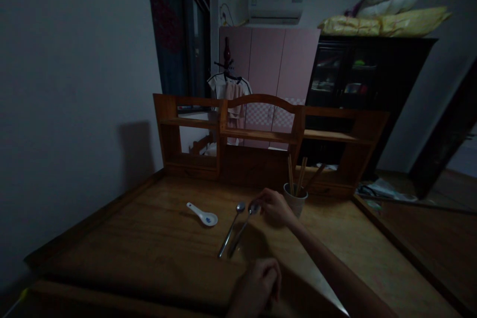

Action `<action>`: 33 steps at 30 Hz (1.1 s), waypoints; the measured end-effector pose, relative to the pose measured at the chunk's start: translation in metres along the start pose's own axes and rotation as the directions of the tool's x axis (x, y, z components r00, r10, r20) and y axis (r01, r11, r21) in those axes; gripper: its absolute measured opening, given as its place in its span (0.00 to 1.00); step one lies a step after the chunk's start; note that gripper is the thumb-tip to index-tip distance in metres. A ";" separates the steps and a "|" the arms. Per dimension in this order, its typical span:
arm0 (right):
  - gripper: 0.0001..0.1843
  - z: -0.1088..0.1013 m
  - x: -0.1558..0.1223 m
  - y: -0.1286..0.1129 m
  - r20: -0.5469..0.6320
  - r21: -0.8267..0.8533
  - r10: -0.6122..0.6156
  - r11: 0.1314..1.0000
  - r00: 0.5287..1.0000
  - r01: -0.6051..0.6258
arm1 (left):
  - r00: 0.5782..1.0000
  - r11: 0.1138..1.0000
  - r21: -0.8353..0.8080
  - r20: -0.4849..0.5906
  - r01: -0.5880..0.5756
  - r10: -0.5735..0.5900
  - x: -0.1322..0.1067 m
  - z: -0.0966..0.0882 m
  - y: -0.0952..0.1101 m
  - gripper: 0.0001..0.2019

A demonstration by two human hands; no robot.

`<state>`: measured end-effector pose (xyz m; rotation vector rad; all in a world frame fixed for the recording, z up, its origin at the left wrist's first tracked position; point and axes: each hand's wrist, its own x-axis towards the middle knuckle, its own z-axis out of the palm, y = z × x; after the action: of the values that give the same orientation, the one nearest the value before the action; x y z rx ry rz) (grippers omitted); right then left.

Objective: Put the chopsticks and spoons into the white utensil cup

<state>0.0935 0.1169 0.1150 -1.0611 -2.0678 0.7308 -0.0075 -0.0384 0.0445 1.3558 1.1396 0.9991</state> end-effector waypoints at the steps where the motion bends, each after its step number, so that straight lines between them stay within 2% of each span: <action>1: 0.06 -0.011 -0.003 -0.007 -0.035 0.022 -0.030 0.999 0.999 0.031 | 1.000 1.000 -0.003 -0.007 0.005 -0.005 0.000 0.000 -0.001 0.12; 3: 0.07 -0.037 -0.009 -0.022 -0.172 0.064 -0.115 0.990 0.978 0.128 | 0.999 0.999 -0.017 -0.015 0.030 -0.030 0.002 0.002 -0.004 0.11; 4: 0.08 -0.052 -0.012 -0.029 -0.268 0.070 -0.157 0.981 0.951 0.182 | 0.999 0.999 -0.026 -0.017 0.044 -0.044 0.003 0.003 -0.006 0.11; 6: 0.10 -0.086 -0.017 -0.042 -0.428 0.017 -0.200 0.973 0.882 0.229 | 0.998 0.997 -0.040 -0.024 0.060 -0.061 0.004 0.004 -0.008 0.11; 7: 0.11 -0.103 -0.019 -0.046 -0.535 -0.055 -0.215 0.974 0.817 0.220 | 0.998 0.997 -0.044 -0.030 0.060 -0.061 0.004 0.005 -0.009 0.11; 9: 0.12 -0.135 -0.025 -0.050 -0.695 -0.216 -0.252 0.966 0.673 0.139 | 0.998 0.998 -0.047 -0.048 0.049 -0.052 0.004 0.004 -0.008 0.10; 11: 0.10 -0.161 -0.033 -0.049 -0.778 -0.356 -0.302 0.935 0.550 0.011 | 0.998 0.999 -0.031 -0.052 0.039 -0.041 0.003 0.004 -0.005 0.10; 12: 0.10 -0.171 -0.037 -0.046 -0.798 -0.405 -0.325 0.913 0.508 -0.052 | 0.998 0.999 -0.016 -0.048 0.037 -0.037 0.002 0.003 -0.004 0.10; 13: 0.10 -0.180 -0.041 -0.042 -0.805 -0.441 -0.341 0.891 0.485 -0.105 | 0.999 0.999 0.003 -0.040 0.035 -0.035 0.002 0.003 -0.003 0.10; 15: 0.12 -0.189 -0.047 -0.033 -0.798 -0.485 -0.354 0.858 0.489 -0.171 | 1.000 0.999 0.031 -0.015 0.027 -0.027 0.001 0.002 -0.001 0.11; 18: 0.13 -0.190 -0.049 -0.019 -0.758 -0.533 -0.356 0.821 0.547 -0.205 | 1.000 0.999 0.040 0.021 -0.005 0.004 0.001 0.002 0.000 0.11; 23: 0.12 -0.164 -0.041 -0.005 -0.642 -0.656 -0.421 0.735 0.641 -0.174 | 0.999 0.998 0.062 0.037 0.004 -0.006 0.002 0.003 0.000 0.10; 28: 0.09 -0.135 -0.036 0.003 -0.565 -0.723 -0.428 0.669 0.705 -0.173 | 0.998 0.992 0.117 0.039 0.049 -0.054 0.002 0.002 0.002 0.09; 33: 0.08 -0.120 -0.034 0.013 -0.543 -0.751 -0.389 0.621 0.744 -0.223 | 0.999 0.992 0.130 0.040 0.003 -0.008 0.005 0.002 -0.002 0.09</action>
<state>0.2075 0.1142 0.1668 -1.3816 -1.7139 -0.6893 -0.0048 -0.0340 0.0425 1.4688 1.1936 0.9025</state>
